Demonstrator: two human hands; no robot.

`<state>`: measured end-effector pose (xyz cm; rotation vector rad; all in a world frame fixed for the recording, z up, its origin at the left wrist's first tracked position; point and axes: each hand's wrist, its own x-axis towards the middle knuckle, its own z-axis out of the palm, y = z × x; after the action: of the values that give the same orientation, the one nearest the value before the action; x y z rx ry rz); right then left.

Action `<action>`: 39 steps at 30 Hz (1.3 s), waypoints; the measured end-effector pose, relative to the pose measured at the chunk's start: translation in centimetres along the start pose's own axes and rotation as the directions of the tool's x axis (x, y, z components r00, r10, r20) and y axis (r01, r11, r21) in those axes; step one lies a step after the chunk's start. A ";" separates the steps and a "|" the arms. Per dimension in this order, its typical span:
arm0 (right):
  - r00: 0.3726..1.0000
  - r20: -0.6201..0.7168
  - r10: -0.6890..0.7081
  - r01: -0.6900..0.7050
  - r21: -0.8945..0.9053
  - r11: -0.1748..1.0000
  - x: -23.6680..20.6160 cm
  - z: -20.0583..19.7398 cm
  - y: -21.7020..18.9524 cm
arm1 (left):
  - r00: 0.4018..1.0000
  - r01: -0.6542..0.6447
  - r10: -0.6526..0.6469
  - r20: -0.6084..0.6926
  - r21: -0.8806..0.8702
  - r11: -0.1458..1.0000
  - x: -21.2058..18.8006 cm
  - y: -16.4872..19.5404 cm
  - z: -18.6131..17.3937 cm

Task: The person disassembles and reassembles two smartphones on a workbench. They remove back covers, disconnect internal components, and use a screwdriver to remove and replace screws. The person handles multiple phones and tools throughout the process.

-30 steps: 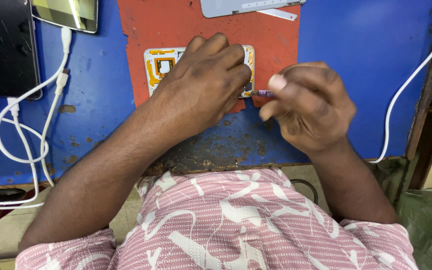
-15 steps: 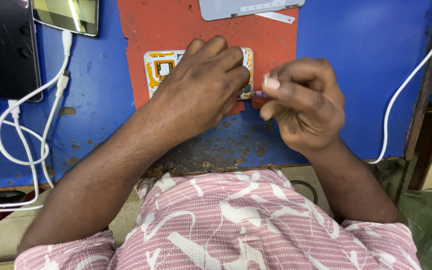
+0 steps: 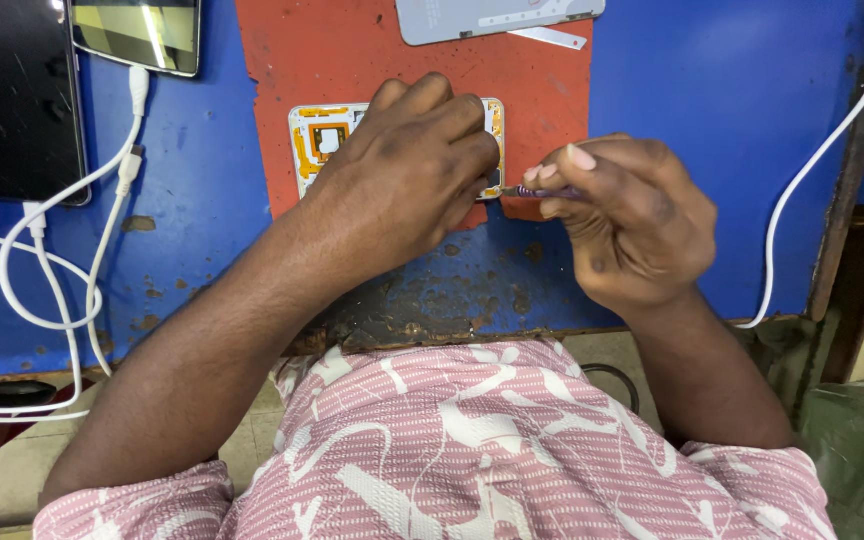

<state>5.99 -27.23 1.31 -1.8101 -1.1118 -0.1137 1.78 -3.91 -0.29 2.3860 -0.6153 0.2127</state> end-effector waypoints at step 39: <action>0.957 -0.235 0.171 -0.146 0.119 0.982 -2.0 -0.7 1.2 | 0.973 -0.130 0.139 -0.186 0.059 0.990 0.7 1.1 2.2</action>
<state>5.94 -29.15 -0.15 -1.7345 -0.7823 -0.1768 1.86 -6.33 -1.12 2.3344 -0.6882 0.5125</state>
